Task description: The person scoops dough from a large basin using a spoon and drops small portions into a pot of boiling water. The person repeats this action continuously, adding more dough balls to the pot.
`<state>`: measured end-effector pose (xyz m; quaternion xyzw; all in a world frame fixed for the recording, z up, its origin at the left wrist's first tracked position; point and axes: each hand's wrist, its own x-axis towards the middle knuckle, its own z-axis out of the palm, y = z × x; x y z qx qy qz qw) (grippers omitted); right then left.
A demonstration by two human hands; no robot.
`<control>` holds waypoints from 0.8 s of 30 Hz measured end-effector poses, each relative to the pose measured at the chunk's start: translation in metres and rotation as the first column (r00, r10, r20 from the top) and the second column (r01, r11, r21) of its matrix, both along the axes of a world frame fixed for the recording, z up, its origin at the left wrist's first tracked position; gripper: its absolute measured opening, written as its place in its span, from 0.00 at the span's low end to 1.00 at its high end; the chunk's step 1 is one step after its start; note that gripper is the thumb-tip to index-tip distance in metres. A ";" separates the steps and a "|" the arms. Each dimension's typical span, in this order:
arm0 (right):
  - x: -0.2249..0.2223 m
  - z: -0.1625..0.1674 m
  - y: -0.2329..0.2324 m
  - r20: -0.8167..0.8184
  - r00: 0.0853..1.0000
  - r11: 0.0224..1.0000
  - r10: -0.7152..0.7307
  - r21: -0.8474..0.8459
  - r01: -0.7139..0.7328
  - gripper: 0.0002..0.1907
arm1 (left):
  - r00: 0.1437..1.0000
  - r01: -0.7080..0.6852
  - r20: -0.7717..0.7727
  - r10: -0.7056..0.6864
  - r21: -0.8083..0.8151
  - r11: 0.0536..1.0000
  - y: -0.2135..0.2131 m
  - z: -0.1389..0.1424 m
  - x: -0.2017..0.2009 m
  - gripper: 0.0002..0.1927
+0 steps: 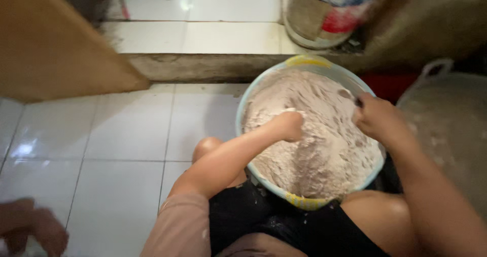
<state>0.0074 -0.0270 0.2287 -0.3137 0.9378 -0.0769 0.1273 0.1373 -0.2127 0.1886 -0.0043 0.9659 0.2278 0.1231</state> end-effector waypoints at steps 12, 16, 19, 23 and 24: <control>0.020 0.026 -0.014 -0.168 0.985 0.998 0.051 -0.027 -0.056 0.12 | 0.987 -0.081 0.136 0.087 -0.053 0.995 -0.014 -0.046 -0.027 0.15; 0.025 0.035 -0.012 -0.146 0.986 0.983 0.080 -0.151 -0.102 0.25 | 0.972 -0.047 0.220 0.082 -0.159 0.986 -0.018 -0.056 -0.028 0.18; 0.030 0.046 -0.007 -0.263 0.959 0.969 0.106 -0.191 -0.160 0.24 | 0.970 -0.006 0.235 0.064 -0.240 0.971 -0.020 -0.059 -0.034 0.27; 0.037 0.057 -0.002 -0.186 0.982 0.984 0.041 -0.166 -0.072 0.20 | 0.981 0.070 0.195 -0.023 -0.236 0.969 -0.020 -0.057 -0.038 0.31; 0.038 0.059 -0.002 -0.156 0.987 0.987 0.034 -0.153 -0.058 0.19 | 0.983 0.035 0.182 -0.001 -0.184 0.982 -0.025 -0.058 -0.034 0.32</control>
